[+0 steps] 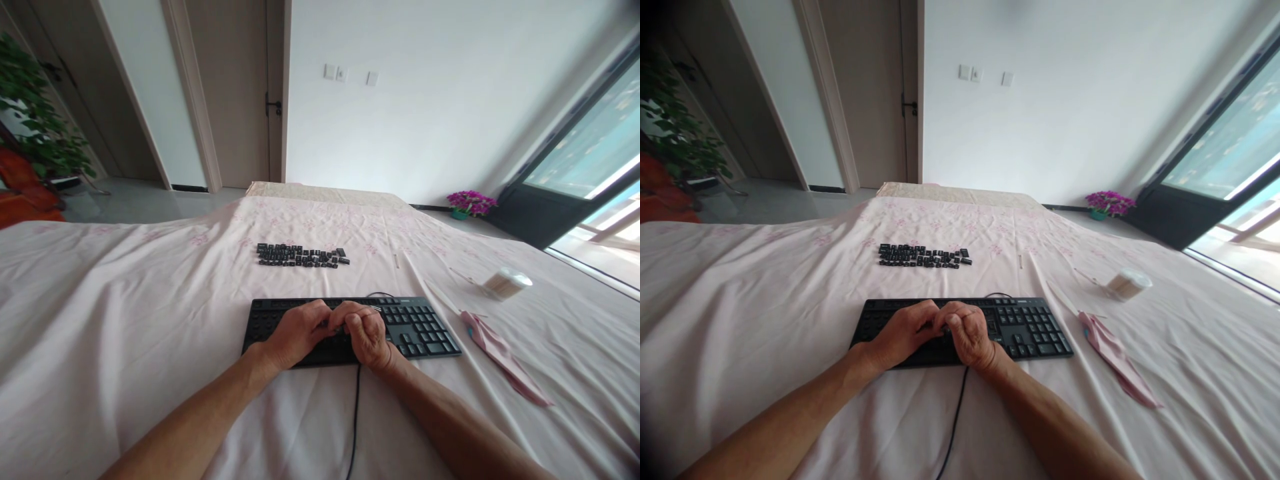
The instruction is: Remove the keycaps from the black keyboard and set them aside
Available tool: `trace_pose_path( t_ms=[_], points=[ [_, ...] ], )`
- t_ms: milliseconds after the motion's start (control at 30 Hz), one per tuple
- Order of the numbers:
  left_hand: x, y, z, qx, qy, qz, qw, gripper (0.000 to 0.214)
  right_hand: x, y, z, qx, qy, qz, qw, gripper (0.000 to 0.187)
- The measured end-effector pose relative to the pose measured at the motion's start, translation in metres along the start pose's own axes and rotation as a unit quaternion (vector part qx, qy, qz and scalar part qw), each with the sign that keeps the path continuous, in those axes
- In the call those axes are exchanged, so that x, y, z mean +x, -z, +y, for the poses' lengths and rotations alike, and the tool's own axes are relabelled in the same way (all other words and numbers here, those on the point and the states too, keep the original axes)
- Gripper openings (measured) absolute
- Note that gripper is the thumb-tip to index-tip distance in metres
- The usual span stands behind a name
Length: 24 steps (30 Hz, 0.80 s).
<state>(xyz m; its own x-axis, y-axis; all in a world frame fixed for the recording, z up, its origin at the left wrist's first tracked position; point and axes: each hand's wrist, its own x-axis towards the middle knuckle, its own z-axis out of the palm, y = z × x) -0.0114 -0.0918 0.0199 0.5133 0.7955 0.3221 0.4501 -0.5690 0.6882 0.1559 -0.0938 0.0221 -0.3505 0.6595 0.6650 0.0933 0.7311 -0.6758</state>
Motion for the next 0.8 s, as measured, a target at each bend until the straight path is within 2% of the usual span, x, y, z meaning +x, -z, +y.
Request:
trace_pose_path(
  t_ms=[100,267,367,433,533,633,800],
  points=[
    [0.000,0.001,-0.002,-0.034,0.016,0.024,0.999,0.002,-0.001,0.003,-0.001,-0.070,0.001,0.004,0.998,0.035],
    [0.000,-0.002,-0.013,-0.121,0.079,0.055,0.988,0.027,0.004,0.010,-0.006,-0.223,0.046,0.012,0.974,0.028],
    [0.001,-0.005,-0.021,-0.172,0.115,0.074,0.976,0.033,0.010,0.013,-0.009,-0.247,0.049,-0.012,0.968,0.029],
    [0.002,-0.006,-0.024,-0.193,0.121,0.087,0.970,0.037,0.014,0.012,-0.010,-0.272,0.025,-0.048,0.961,0.030],
    [0.003,-0.005,-0.021,-0.220,0.121,0.113,0.961,0.046,0.018,0.008,-0.010,-0.340,-0.057,-0.096,0.934,0.024],
    [0.002,-0.004,-0.017,-0.243,0.114,0.130,0.954,0.053,0.020,0.005,-0.008,-0.366,-0.125,-0.128,0.913,0.017],
    [0.001,-0.003,-0.012,-0.243,0.111,0.135,0.954,0.055,0.020,0.006,0.000,-0.316,-0.167,-0.129,0.925,0.019]
  ],
)
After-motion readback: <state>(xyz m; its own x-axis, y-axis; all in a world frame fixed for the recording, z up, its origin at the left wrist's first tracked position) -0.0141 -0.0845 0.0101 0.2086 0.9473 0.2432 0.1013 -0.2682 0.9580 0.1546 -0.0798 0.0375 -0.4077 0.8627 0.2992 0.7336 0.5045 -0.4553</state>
